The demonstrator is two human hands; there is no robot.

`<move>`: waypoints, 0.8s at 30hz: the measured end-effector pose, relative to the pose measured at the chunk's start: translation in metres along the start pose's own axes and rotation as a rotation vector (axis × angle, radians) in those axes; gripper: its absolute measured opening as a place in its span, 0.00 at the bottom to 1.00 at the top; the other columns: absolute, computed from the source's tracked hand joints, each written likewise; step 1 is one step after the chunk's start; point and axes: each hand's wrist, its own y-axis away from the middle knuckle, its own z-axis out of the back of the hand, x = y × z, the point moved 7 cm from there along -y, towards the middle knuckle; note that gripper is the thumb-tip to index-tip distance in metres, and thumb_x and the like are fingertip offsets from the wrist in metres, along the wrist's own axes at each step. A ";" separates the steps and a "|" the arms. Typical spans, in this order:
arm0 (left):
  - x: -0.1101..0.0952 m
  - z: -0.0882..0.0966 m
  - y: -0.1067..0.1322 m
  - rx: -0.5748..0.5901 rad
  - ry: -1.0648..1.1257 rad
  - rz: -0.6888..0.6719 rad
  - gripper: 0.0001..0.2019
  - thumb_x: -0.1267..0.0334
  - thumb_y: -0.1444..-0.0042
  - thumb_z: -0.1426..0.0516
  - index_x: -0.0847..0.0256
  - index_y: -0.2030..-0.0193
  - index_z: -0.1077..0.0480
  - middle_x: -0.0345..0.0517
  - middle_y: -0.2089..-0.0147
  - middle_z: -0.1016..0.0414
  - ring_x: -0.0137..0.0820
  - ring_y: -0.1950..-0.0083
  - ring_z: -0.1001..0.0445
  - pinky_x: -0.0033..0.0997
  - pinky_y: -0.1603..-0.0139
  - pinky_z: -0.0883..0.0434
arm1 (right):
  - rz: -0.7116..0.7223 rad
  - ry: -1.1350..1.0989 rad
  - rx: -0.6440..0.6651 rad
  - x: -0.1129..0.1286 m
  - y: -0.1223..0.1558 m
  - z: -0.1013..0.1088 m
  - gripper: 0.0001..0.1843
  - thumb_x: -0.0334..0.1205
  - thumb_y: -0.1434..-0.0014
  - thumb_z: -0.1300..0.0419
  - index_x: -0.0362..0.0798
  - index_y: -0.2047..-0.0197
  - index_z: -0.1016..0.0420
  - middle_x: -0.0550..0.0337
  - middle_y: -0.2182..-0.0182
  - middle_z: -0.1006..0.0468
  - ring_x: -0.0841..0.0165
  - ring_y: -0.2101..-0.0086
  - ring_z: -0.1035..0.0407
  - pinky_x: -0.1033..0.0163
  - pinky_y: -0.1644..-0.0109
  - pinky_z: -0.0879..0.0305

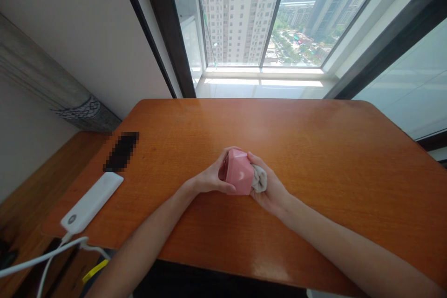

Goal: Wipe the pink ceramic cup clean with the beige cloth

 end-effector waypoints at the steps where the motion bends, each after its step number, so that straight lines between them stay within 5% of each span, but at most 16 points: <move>1: 0.001 0.000 0.001 -0.004 -0.011 0.005 0.53 0.53 0.58 0.20 0.47 0.28 0.40 0.52 0.34 0.31 0.48 0.35 0.28 0.45 0.35 0.31 | 0.011 0.007 -0.011 0.000 0.001 0.000 0.20 0.51 0.48 0.18 0.47 0.64 0.17 0.65 0.74 0.17 0.72 0.76 0.26 0.70 0.74 0.26; 7: 0.000 -0.001 0.001 0.006 0.008 0.008 0.53 0.50 0.58 0.21 0.47 0.29 0.41 0.52 0.36 0.31 0.47 0.38 0.27 0.41 0.40 0.29 | 0.118 0.141 0.009 0.006 0.005 -0.006 0.22 0.56 0.49 0.19 0.49 0.66 0.18 0.63 0.73 0.19 0.72 0.74 0.29 0.69 0.71 0.29; 14: -0.009 -0.001 0.000 0.018 -0.052 -0.032 0.53 0.38 0.55 0.24 0.52 0.27 0.40 0.58 0.31 0.32 0.55 0.31 0.30 0.47 0.34 0.31 | 0.282 0.417 0.045 0.015 0.012 -0.009 0.26 0.62 0.47 0.21 0.49 0.69 0.22 0.65 0.79 0.28 0.74 0.79 0.40 0.69 0.77 0.41; 24: -0.012 -0.001 0.005 0.033 -0.084 -0.021 0.52 0.26 0.48 0.34 0.58 0.25 0.37 0.62 0.30 0.29 0.59 0.31 0.29 0.53 0.32 0.32 | 0.556 0.878 0.230 0.023 0.027 -0.020 0.23 0.58 0.44 0.24 0.49 0.65 0.24 0.66 0.77 0.29 0.72 0.77 0.38 0.66 0.75 0.37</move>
